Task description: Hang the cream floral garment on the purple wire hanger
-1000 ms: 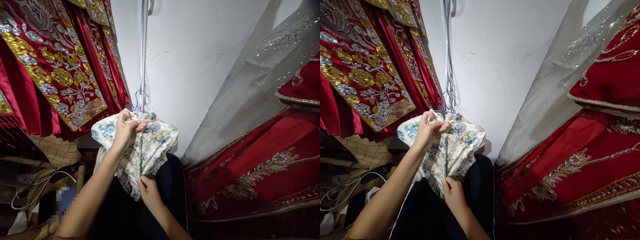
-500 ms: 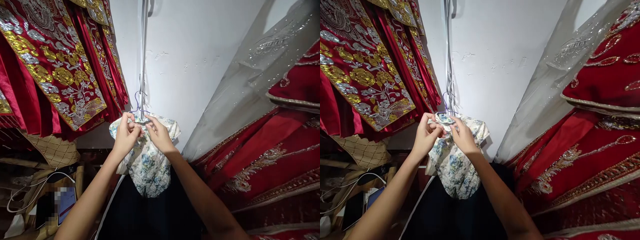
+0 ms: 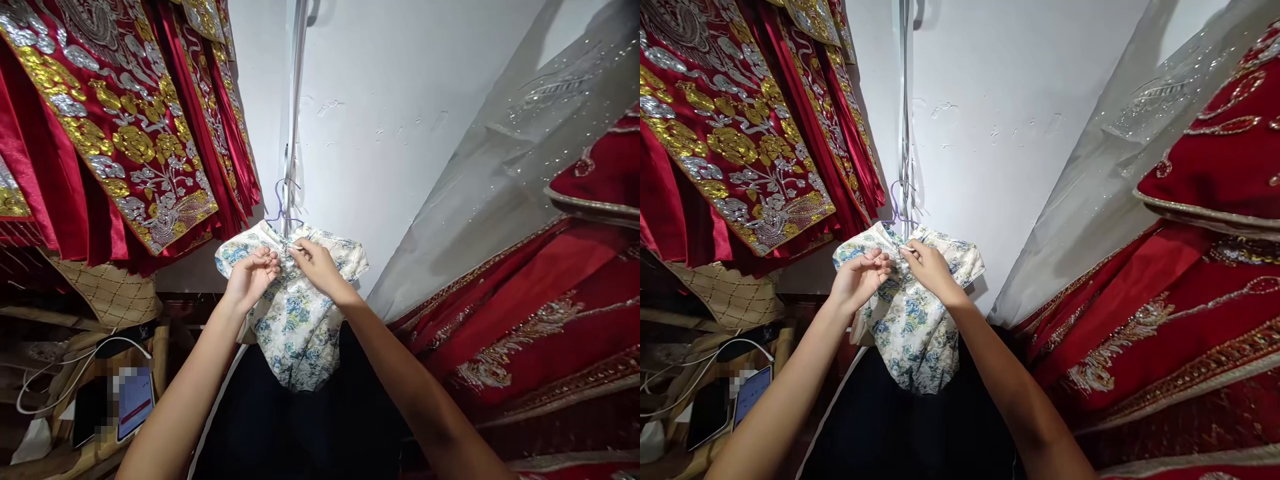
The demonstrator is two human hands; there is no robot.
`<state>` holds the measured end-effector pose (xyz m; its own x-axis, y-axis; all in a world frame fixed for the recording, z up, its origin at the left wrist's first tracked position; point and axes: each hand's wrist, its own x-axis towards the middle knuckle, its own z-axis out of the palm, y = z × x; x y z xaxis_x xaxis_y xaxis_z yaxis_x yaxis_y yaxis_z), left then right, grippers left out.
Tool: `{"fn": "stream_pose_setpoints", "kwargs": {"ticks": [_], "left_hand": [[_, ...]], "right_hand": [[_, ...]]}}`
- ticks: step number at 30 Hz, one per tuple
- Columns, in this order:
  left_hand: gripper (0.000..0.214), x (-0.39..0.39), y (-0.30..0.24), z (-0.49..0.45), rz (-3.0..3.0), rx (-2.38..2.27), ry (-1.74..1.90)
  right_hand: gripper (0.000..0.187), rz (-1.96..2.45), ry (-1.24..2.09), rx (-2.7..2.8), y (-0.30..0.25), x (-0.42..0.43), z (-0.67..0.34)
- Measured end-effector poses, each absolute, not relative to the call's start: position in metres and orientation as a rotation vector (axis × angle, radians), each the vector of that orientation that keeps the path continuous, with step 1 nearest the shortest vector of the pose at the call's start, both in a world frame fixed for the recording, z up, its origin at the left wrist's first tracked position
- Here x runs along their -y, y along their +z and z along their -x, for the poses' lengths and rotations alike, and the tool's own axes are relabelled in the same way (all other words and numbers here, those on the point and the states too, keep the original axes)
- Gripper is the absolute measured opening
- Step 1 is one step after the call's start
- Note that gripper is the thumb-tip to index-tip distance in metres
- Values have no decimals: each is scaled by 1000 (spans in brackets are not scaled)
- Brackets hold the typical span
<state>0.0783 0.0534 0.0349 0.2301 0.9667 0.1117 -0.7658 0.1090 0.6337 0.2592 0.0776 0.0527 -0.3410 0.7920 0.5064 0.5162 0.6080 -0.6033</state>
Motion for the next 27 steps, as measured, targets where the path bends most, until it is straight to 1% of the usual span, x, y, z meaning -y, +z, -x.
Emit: {"fn": "stream_pose_setpoints", "kwargs": {"ticks": [4, 8, 12, 16, 22, 27], "left_hand": [[17, -58, 38, -87, -884, -607, 1327], [21, -58, 49, -94, -1366, -830, 1397], [24, -48, 58, -93, -1739, -984, 1410], [28, -44, 60, -91, -1710, -911, 1380], [24, -52, 58, -91, -1428, -855, 1401], [27, -49, 57, -91, -1533, -863, 1414]], "right_hand": [[23, 1028, 444, 2070, 61, -61, -262], [15, 1058, 416, 2085, 69, -59, -264], [19, 1060, 373, 2106, 74, -57, -265], [25, 1047, 354, 2134, 76, -54, -263], [26, 1022, 287, 2181, 81, -50, -262], [27, 1027, 190, 2142, 83, -49, -263]]}}
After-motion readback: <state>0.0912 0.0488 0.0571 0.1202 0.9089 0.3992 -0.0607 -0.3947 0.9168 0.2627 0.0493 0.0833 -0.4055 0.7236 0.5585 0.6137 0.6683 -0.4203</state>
